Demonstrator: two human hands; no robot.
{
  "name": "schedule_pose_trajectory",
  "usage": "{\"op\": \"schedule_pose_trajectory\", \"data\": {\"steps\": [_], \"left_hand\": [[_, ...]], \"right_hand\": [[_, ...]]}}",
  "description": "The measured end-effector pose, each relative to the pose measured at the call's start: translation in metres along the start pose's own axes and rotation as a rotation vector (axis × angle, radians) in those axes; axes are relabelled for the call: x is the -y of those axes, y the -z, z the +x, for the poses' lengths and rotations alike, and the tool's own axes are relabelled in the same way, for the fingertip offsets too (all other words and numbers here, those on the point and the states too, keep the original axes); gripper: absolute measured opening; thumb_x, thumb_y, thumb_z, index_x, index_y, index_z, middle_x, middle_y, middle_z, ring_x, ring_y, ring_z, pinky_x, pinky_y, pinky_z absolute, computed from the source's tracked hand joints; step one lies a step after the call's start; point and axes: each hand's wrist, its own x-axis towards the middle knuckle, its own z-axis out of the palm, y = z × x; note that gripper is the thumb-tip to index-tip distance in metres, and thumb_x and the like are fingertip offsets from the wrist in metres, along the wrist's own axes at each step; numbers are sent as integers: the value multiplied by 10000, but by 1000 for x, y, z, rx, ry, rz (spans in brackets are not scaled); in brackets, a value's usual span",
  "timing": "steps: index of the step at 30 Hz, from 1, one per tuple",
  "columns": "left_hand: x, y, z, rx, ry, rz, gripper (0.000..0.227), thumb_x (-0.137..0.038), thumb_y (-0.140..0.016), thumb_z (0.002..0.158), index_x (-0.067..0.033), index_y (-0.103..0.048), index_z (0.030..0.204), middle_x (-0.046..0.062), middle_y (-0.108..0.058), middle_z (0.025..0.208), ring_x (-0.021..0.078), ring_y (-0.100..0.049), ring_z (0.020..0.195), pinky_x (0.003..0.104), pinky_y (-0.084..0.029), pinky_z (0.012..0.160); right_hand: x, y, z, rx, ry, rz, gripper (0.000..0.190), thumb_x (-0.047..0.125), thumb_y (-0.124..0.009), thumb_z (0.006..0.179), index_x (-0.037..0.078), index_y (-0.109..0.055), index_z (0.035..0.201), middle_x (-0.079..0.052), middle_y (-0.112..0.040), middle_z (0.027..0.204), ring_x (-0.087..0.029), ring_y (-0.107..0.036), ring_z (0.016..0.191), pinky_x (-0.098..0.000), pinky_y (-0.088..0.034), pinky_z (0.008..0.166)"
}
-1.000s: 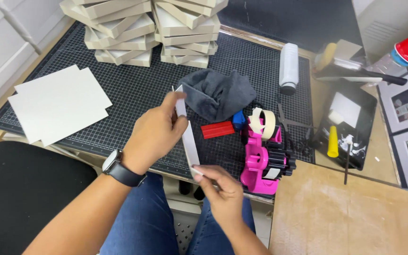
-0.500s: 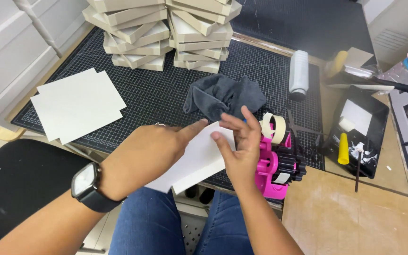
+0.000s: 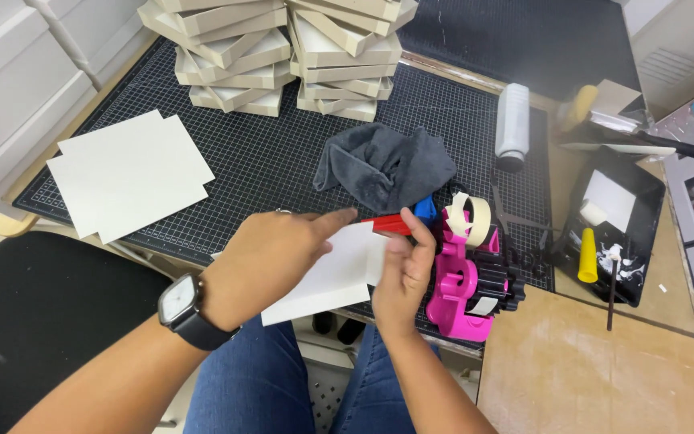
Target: Assembling cardboard boxes by folding, creasing edges with a scraper, and applying tape.
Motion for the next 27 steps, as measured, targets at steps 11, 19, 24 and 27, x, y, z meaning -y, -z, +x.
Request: {"op": "schedule_pose_trajectory", "data": {"steps": [11, 19, 24, 27], "left_hand": [[16, -20, 0, -51, -38, 159, 380, -32, -594, 926, -229, -743, 1215, 128, -795, 944, 367, -766, 883, 472, -612, 754], [14, -50, 4, -148, -96, 138, 354, -8, -586, 926, -181, -742, 1194, 113, -778, 1017, 382, -739, 987, 504, -590, 826], [11, -53, 8, -183, -74, 83, 215, -105, -622, 960, -166, -778, 1094, 120, -783, 945, 373, -752, 943, 482, -593, 812], [9, -52, 9, -190, -54, 61, 179, -192, -626, 989, -162, -786, 1062, 117, -782, 927, 354, -755, 924, 464, -594, 815]], "right_hand": [[-118, 19, 91, 149, 248, -969, 505, 353, -713, 980, 134, -606, 1422, -102, -638, 979, -342, -656, 939, -462, -567, 810], [-195, 30, 106, 322, 0, -1275, 281, 504, -733, 915, 232, -667, 889, 8, -642, 844, -277, -721, 806, -432, -585, 728], [-195, 31, 102, 319, -13, -1273, 335, 522, -701, 940, 197, -637, 890, -17, -655, 837, -291, -732, 794, -433, -590, 715], [-189, 27, 99, 385, -52, -1203, 263, 400, -628, 1014, 139, -645, 985, -86, -679, 888, -341, -730, 850, -470, -586, 753]]}}
